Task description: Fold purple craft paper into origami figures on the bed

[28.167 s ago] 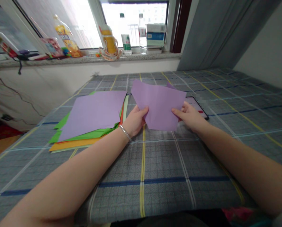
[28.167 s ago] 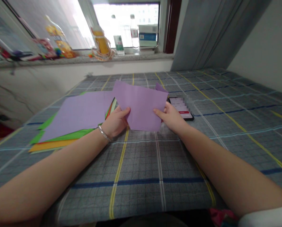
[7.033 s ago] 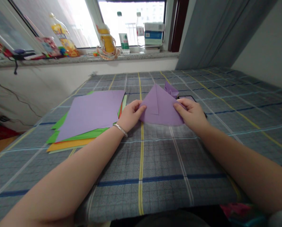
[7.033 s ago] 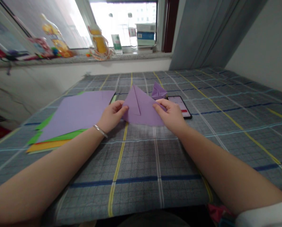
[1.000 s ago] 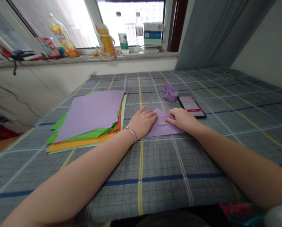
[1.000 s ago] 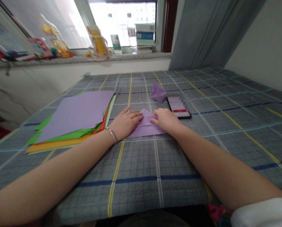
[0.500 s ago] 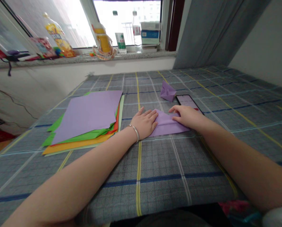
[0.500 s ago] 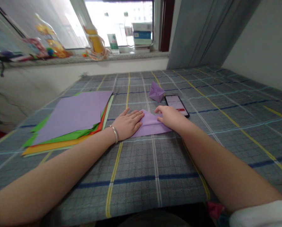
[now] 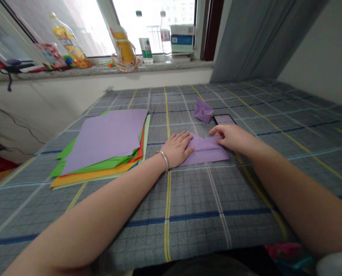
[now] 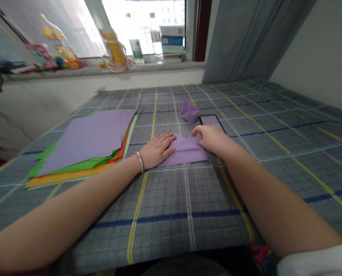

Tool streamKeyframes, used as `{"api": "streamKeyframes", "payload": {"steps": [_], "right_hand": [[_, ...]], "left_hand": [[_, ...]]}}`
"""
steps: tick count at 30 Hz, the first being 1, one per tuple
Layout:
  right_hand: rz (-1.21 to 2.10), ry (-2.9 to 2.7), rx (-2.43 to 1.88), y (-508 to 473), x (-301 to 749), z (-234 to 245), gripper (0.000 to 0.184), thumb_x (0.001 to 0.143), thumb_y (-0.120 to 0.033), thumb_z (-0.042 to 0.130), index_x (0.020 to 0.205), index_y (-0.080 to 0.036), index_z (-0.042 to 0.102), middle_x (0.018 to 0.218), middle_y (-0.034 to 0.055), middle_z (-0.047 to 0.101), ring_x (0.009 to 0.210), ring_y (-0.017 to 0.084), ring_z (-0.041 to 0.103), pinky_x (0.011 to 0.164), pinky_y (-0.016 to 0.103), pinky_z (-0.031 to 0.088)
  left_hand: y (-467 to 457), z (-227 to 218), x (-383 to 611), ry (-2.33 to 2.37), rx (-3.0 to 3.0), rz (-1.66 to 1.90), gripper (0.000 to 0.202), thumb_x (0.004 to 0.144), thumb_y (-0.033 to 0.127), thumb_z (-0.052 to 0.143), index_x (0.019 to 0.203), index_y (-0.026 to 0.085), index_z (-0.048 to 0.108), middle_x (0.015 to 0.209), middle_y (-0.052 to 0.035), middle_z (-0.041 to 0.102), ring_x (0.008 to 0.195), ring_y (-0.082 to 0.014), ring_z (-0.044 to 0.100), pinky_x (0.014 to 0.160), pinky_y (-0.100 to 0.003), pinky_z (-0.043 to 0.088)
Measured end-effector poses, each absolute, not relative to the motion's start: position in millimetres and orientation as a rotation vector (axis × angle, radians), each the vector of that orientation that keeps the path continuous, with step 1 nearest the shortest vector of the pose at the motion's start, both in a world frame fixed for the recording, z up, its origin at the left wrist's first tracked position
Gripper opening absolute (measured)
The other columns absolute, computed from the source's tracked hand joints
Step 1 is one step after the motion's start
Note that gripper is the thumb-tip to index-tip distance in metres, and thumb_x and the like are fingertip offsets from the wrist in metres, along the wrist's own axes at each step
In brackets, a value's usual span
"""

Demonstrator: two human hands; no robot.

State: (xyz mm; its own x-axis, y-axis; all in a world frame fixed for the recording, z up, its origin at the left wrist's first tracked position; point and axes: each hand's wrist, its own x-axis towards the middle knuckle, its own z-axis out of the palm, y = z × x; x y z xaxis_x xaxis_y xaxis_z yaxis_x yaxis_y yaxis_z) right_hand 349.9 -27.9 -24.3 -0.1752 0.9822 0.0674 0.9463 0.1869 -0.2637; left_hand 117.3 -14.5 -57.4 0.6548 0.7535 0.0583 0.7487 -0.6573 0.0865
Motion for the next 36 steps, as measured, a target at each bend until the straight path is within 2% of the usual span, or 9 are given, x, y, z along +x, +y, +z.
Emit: {"api": "streamKeyframes", "payload": {"steps": [5, 8, 10, 12, 18, 25, 31, 36], "right_hand": [[0.165, -2.276, -1.827, -27, 352, -29, 0.036, 0.076, -0.012, 0.060, 0.111, -0.020, 0.066, 0.096, 0.0050, 0.070, 0.083, 0.019, 0.063, 0.074, 0.029, 0.048], [0.015, -2.347, -1.673, -33, 343, -27, 0.034, 0.077, -0.014, 0.061, 0.110, -0.018, 0.067, 0.108, 0.0079, 0.068, 0.097, 0.022, 0.062, 0.088, 0.034, 0.046], [-0.073, -2.404, -1.531, -38, 333, -26, 0.026, 0.082, -0.023, 0.062, 0.106, -0.021, 0.070, 0.109, 0.0074, 0.068, 0.105, 0.024, 0.058, 0.095, 0.039, 0.042], [-0.052, -2.491, -1.391, -44, 322, -25, 0.018, 0.084, -0.025, 0.062, 0.097, -0.023, 0.073, 0.104, 0.0056, 0.070, 0.101, 0.023, 0.060, 0.093, 0.037, 0.043], [-0.048, -2.628, -1.223, -48, 310, -29, 0.018, 0.089, -0.023, 0.057, 0.092, -0.021, 0.074, 0.101, 0.0053, 0.071, 0.093, 0.020, 0.063, 0.084, 0.032, 0.047], [-0.143, -2.696, -1.188, -51, 314, -27, 0.021, 0.091, -0.022, 0.055, 0.097, -0.025, 0.075, 0.100, 0.0025, 0.072, 0.093, 0.019, 0.064, 0.077, 0.029, 0.045], [-0.253, -2.783, -1.208, -57, 309, -23, 0.021, 0.091, -0.023, 0.055, 0.096, -0.024, 0.075, 0.099, 0.0040, 0.072, 0.092, 0.020, 0.063, 0.070, 0.029, 0.043], [-0.295, -2.816, -1.225, -59, 309, -22, 0.027, 0.092, -0.022, 0.050, 0.107, -0.028, 0.072, 0.100, 0.0025, 0.071, 0.093, 0.021, 0.063, 0.067, 0.029, 0.041]], "left_hand": [[-14, -57, 118, 1.270, 2.796, 0.128, 0.056, 0.099, 0.046, 0.028, 0.146, 0.016, 0.033, 0.156, -0.0072, 0.027, 0.144, -0.0247, 0.023, 0.118, -0.044, 0.019], [-14, -57, 117, 1.266, 2.796, 0.129, 0.057, 0.099, 0.046, 0.029, 0.146, 0.015, 0.032, 0.156, -0.0073, 0.027, 0.144, -0.0249, 0.023, 0.118, -0.044, 0.019], [-13, -57, 117, 1.263, 2.796, 0.138, 0.057, 0.099, 0.047, 0.030, 0.146, 0.015, 0.032, 0.156, -0.0075, 0.028, 0.144, -0.0250, 0.024, 0.118, -0.044, 0.020], [-13, -58, 116, 1.257, 2.798, 0.155, 0.058, 0.098, 0.048, 0.030, 0.146, 0.015, 0.033, 0.155, -0.0077, 0.029, 0.143, -0.0250, 0.025, 0.117, -0.044, 0.021], [-10, -60, 115, 1.241, 2.785, 0.190, 0.059, 0.098, 0.052, 0.030, 0.145, 0.017, 0.035, 0.155, -0.0074, 0.030, 0.143, -0.0243, 0.026, 0.117, -0.045, 0.021], [-5, -59, 114, 1.225, 2.749, 0.163, 0.060, 0.096, 0.052, 0.034, 0.145, 0.018, 0.033, 0.155, -0.0082, 0.028, 0.143, -0.0256, 0.025, 0.117, -0.052, 0.018], [-5, -54, 114, 1.222, 2.710, 0.147, 0.063, 0.093, 0.051, 0.044, 0.146, 0.018, 0.032, 0.155, -0.0102, 0.029, 0.144, -0.0263, 0.023, 0.117, -0.054, 0.016], [-6, -51, 114, 1.223, 2.677, 0.157, 0.063, 0.092, 0.049, 0.047, 0.145, 0.018, 0.033, 0.155, -0.0103, 0.029, 0.144, -0.0270, 0.024, 0.116, -0.055, 0.016]]}}
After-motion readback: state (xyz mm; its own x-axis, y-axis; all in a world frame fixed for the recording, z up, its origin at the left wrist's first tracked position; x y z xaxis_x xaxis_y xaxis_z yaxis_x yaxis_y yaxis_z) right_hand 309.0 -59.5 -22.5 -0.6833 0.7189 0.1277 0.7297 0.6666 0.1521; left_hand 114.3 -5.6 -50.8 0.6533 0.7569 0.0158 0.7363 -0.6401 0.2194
